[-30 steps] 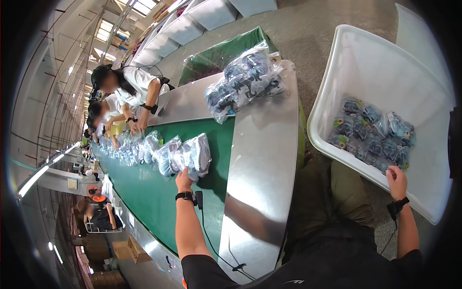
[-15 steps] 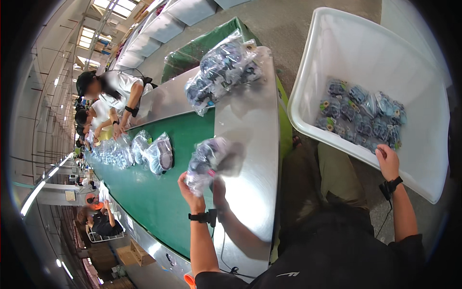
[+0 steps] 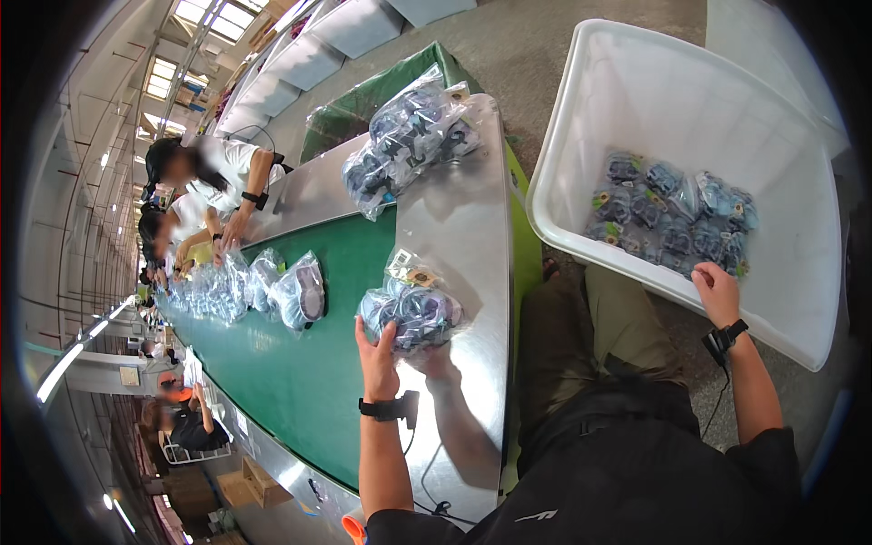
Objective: The person picks packaged items from a green conveyor belt and places them into a white bin. The person handles the items one at a time, briefly turning them over before depositing them into the bin. Other workers are visible in the background performing similar tasks.
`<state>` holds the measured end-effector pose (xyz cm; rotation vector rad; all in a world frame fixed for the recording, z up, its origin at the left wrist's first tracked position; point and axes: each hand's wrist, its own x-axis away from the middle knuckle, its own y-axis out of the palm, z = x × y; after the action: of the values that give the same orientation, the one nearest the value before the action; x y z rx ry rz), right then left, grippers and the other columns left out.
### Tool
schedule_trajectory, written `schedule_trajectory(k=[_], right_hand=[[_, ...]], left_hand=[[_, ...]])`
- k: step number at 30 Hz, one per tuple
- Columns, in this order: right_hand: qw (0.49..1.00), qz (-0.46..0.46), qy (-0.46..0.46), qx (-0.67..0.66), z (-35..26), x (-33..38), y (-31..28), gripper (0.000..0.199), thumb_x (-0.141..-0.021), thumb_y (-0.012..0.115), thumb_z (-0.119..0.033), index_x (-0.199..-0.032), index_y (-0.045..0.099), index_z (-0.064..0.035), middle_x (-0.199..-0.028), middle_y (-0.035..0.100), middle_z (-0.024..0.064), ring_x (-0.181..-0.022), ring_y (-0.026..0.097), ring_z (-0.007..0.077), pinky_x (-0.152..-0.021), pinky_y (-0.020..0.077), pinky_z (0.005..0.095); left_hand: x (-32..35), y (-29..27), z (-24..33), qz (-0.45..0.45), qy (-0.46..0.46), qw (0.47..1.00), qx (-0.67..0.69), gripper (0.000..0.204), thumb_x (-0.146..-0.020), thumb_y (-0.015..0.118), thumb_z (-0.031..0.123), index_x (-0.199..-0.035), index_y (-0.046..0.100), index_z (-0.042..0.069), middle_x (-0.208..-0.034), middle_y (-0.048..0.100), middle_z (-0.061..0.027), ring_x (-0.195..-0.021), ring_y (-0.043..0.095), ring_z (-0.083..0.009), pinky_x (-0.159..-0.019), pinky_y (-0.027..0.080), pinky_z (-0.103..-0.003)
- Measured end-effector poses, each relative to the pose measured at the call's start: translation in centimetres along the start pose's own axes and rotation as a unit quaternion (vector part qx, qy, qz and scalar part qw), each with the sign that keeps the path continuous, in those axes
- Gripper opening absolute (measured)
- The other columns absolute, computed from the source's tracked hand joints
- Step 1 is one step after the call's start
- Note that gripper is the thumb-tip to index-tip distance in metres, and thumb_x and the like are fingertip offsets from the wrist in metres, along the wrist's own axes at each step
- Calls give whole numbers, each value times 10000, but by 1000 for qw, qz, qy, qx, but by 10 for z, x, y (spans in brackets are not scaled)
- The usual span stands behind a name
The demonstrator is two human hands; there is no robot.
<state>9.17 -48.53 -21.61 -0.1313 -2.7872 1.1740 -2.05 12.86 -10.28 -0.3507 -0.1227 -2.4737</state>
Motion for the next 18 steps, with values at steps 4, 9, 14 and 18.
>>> schedule_trajectory(k=[4,9,14,18], right_hand=[[999,-20,1,-50,-5,0,-5,240,-956,720,-218,-1095,727,-22,-932,751,79,-828,700,163,-768,537,311],[979,-37,-50,-194,-43,2,2,216,-977,672,-136,-1123,720,17,-998,744,77,-929,686,135,-848,535,298],[887,-288,-42,-358,-108,11,23,296,-1037,652,-269,-1167,724,-13,-1048,758,67,-967,698,125,-830,556,310],[724,-553,-57,-409,-156,29,46,508,-1061,622,-450,-1259,671,15,-1104,731,52,-1003,671,122,-885,539,300]], left_hand=[[12,18,4,-53,-90,991,80,739,-986,645,156,-1609,268,29,-1385,587,-137,-1247,610,-249,-1043,517,-386],[59,54,0,-180,-164,962,123,622,-985,569,251,-1533,400,9,-1386,598,-142,-1230,637,-282,-994,561,-414],[106,103,3,-314,-183,928,82,982,-875,785,266,-1647,235,11,-1474,544,-194,-1280,612,-302,-1051,538,-423],[125,134,8,-432,-196,880,-23,1012,-850,831,164,-1650,232,9,-1431,583,-197,-1260,616,-269,-1070,492,-394]])
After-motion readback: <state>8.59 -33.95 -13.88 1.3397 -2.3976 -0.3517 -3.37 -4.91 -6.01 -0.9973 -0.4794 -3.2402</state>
